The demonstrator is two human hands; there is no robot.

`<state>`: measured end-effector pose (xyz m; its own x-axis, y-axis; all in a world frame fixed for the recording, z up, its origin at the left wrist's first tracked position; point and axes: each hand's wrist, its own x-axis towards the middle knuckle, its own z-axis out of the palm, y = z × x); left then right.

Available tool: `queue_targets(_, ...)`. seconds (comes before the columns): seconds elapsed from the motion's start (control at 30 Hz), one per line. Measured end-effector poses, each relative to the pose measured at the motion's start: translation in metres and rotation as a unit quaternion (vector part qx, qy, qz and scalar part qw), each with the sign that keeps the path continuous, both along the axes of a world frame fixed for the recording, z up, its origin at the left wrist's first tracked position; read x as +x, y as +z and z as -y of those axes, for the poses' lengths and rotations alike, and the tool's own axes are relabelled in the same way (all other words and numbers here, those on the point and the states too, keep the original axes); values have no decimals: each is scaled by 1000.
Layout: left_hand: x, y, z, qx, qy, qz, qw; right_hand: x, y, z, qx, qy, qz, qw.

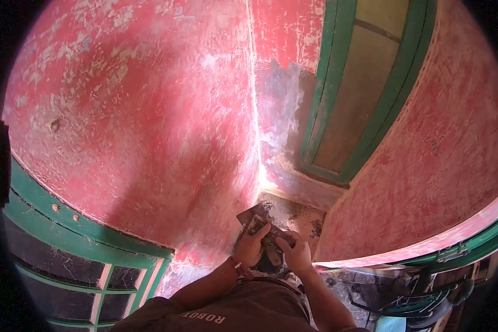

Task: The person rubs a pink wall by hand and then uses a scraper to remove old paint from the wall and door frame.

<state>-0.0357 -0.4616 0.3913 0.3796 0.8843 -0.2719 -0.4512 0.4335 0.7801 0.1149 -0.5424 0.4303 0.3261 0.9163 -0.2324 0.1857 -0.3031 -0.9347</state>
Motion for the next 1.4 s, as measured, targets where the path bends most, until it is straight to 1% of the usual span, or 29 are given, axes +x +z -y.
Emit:
queue_targets(0.07, 1, -7, -1, 82, 19, -43, 995, 2, -13, 3, 34, -62, -81, 994)
queue_targets(0.13, -5, -16, -6, 161, 11, -79, 984, 2, -15, 2, 60, -104, -223, 967)
queue_targets(0.17, -13, -8, -8, 345, -10, -234, 909, 2, -12, 0, 71, -128, -293, 945)
queue_targets(0.2, -22, 2, -9, 502, 22, -375, 779, 5, -2, 0, 60, -110, -283, 951)
queue_targets(0.23, -19, 10, -6, 412, 27, -297, 861, 7, 0, -1, 63, -115, -322, 938)
queue_targets(0.27, -15, 16, -2, 311, 35, -215, 925, 8, 2, -3, 66, -119, -360, 923)
queue_targets(0.37, -13, 40, 6, 256, 31, -166, 952, 9, 15, -7, 89, -121, -472, 869)
queue_targets(0.4, -12, 46, 8, 264, 37, -160, 951, 9, 20, -6, 98, -118, -508, 847)
queue_targets(0.47, -7, 61, 10, 211, 55, -120, 968, 9, 26, -5, 108, -97, -532, 834)
queue_targets(0.53, -3, 78, 12, 89, 78, -48, 992, 8, 33, -5, 123, -72, -534, 833)
queue_targets(0.6, -4, 75, 18, 213, 127, -143, 958, 8, 39, -5, 145, -47, -516, 843)
queue_targets(0.63, -5, 75, 20, 220, 138, -170, 951, 5, 39, -7, 187, -61, -407, 892)
queue_targets(0.67, -6, 81, 22, 225, 149, -196, 943, 1, 39, -9, 226, -73, -291, 927)
queue_targets(0.7, -8, 88, 23, 177, 148, -201, 952, -1, 39, -10, 263, -85, -172, 946)
queue_targets(0.73, -9, 96, 27, 128, 146, -205, 959, 3, 43, -7, 243, -38, -134, 960)
queue_targets(0.8, -8, 113, 41, 120, 144, -225, 956, 18, 56, 0, 204, 56, -58, 976)
queue_targets(0.83, -8, 118, 45, 117, 144, -234, 954, 24, 52, -1, 168, 97, -67, 979)
queue_targets(0.9, -16, 106, 51, 162, 146, -246, 945, 30, 42, -5, 103, 184, -82, 974)
queue_targets(0.93, -21, 101, 55, 189, 149, -251, 938, 34, 43, -6, 77, 214, -108, 968)
queue_targets(1.0, -27, 98, 66, 198, 171, -275, 925, 37, 45, -7, 27, 275, -156, 948)
queue_targets(1.03, -31, 98, 71, 201, 180, -289, 918, 34, 40, -10, 53, 241, -214, 945)
queue_targets(1.1, -46, 113, 78, 128, 235, -313, 911, 23, 18, -18, 97, 168, -332, 923)
queue_targets(1.13, -56, 118, 84, 90, 261, -324, 905, 22, -13, -33, 104, 161, -387, 902)
queue_targets(1.17, -73, 108, 86, 149, 285, -331, 887, 15, -12, -42, 103, 133, -417, 893)
queue_targets(1.23, -92, 115, 91, 135, 349, -334, 865, 2, 2, -64, 98, 69, -473, 873)
queue_targets(1.27, -112, 107, 95, 117, 324, -383, 857, -11, 16, -72, 146, 60, -444, 882)
queue_targets(1.33, -147, 78, 100, 134, 284, -473, 824, -43, 52, -96, 142, 28, -414, 899)
queue_targets(1.37, -168, 63, 101, 143, 262, -516, 803, -64, 62, -109, 176, 19, -405, 897)
queue_targets(1.4, -183, 44, 100, 194, 228, -488, 820, -85, 73, -123, 210, 10, -395, 894)
